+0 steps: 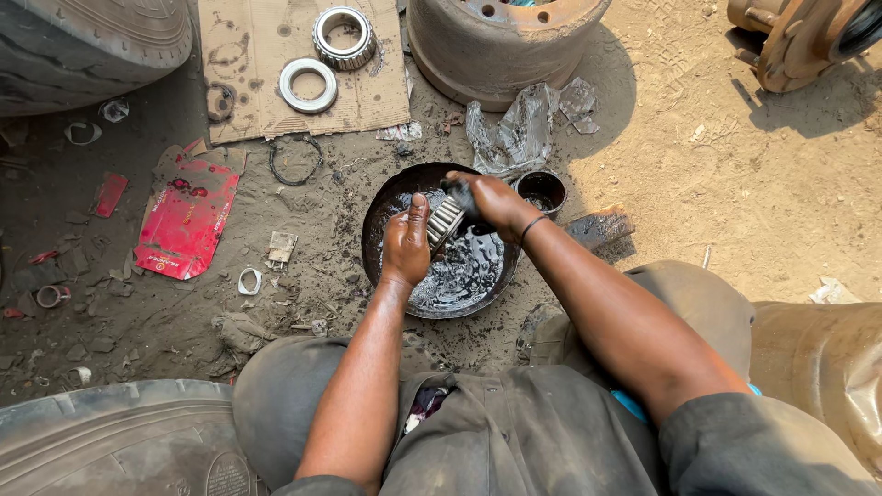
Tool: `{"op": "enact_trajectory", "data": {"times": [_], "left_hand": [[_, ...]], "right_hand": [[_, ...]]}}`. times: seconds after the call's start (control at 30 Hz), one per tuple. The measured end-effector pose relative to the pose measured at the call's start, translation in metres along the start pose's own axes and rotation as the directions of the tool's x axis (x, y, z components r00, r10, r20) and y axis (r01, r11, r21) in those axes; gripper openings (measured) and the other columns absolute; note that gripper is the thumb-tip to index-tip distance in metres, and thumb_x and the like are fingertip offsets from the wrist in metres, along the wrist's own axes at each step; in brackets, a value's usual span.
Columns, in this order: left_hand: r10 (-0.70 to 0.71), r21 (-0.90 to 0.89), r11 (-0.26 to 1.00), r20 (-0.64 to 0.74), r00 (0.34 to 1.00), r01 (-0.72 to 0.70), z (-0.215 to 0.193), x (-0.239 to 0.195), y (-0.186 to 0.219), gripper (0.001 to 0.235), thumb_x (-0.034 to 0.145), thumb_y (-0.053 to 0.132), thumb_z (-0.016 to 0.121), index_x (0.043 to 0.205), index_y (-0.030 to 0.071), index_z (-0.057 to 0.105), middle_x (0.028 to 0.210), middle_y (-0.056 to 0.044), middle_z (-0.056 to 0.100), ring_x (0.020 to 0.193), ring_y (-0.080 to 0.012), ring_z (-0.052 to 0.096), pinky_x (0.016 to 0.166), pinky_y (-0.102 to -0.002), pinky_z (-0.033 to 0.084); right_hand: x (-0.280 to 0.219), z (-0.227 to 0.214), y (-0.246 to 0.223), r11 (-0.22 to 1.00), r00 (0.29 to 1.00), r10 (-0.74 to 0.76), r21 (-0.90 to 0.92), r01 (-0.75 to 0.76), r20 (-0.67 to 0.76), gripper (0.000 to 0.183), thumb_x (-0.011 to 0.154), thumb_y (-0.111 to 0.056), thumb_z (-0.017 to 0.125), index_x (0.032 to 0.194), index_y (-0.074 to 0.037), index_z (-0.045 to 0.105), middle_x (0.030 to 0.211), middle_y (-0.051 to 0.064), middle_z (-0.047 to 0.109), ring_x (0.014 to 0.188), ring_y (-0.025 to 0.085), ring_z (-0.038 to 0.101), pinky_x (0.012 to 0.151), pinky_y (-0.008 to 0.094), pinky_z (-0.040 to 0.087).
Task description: The person sits on the ground and scrubs a metal bearing with a brush in a pan of dark liquid, then rinses and inspects it. They repeat the process with a second bearing, scrubbing and rinsing each one before setting them aside.
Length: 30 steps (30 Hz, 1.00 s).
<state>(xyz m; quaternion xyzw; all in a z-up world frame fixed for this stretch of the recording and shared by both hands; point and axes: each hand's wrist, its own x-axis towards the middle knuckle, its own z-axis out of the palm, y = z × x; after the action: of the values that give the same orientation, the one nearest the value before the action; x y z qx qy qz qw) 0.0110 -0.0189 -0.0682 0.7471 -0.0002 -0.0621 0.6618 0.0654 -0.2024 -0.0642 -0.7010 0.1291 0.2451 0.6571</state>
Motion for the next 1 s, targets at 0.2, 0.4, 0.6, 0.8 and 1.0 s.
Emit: {"op": "enact_trajectory", "data": {"times": [0.2,0.4,0.6,0.8,1.0], "left_hand": [[0.081,0.213,0.974,-0.025,0.996,-0.074,-0.006,-0.003,0.000,0.078,0.098,0.075,0.036,0.060,0.009,0.051,0.054,-0.003,0.048,0.054,-0.0158,0.047,0.052,-0.039,0.039],[-0.020,-0.181,0.983,0.099,0.995,0.038,-0.007,-0.007,0.015,0.067,0.097,0.070,0.046,0.076,0.010,0.067,0.061,-0.001,0.059,0.051,-0.0099,0.056,0.046,-0.029,0.052],[-0.138,-0.738,0.643,0.151,0.979,0.204,-0.009,0.000,0.022,0.058,0.102,0.065,0.050,0.102,0.009,0.065,0.071,-0.003,0.066,0.056,-0.0133,0.067,0.053,-0.029,0.059],[-0.418,-0.796,0.520,0.080,0.905,0.310,-0.030,0.009,0.040,0.053,0.093,0.059,0.041,0.107,0.015,0.066,0.086,-0.006,0.074,0.081,-0.0186,0.077,0.073,-0.045,0.066],[-0.400,-0.846,0.471,0.047,0.915,0.249,-0.024,0.013,0.023,0.055,0.100,0.059,0.047,0.111,0.008,0.067,0.089,-0.007,0.072,0.081,-0.0195,0.071,0.066,-0.038,0.057]], "right_hand": [[0.006,0.015,0.008,0.660,0.984,-0.148,-0.751,0.021,-0.103,0.052,0.101,-0.050,0.050,0.125,-0.006,0.064,0.109,0.019,0.072,0.097,0.034,0.069,0.086,0.043,0.055],[0.022,-0.015,0.033,0.938,0.958,0.123,0.284,-0.198,0.261,0.042,0.114,-0.047,0.050,0.112,-0.009,0.067,0.101,0.014,0.073,0.083,0.026,0.067,0.081,0.047,0.050],[-0.016,0.000,0.016,0.672,0.908,0.130,0.638,-0.376,0.398,0.043,0.100,-0.041,0.047,0.103,-0.009,0.075,0.102,0.007,0.077,0.090,0.020,0.074,0.091,0.041,0.059],[-0.028,0.010,-0.003,0.710,0.951,-0.036,0.677,-0.193,0.309,0.031,0.098,-0.043,0.063,0.101,-0.015,0.074,0.095,0.003,0.076,0.085,0.017,0.072,0.087,0.042,0.060],[-0.018,0.006,0.009,0.725,0.939,-0.096,0.669,-0.161,0.330,0.045,0.103,-0.052,0.064,0.092,-0.010,0.073,0.079,0.003,0.073,0.060,0.012,0.067,0.059,0.030,0.058]]}}
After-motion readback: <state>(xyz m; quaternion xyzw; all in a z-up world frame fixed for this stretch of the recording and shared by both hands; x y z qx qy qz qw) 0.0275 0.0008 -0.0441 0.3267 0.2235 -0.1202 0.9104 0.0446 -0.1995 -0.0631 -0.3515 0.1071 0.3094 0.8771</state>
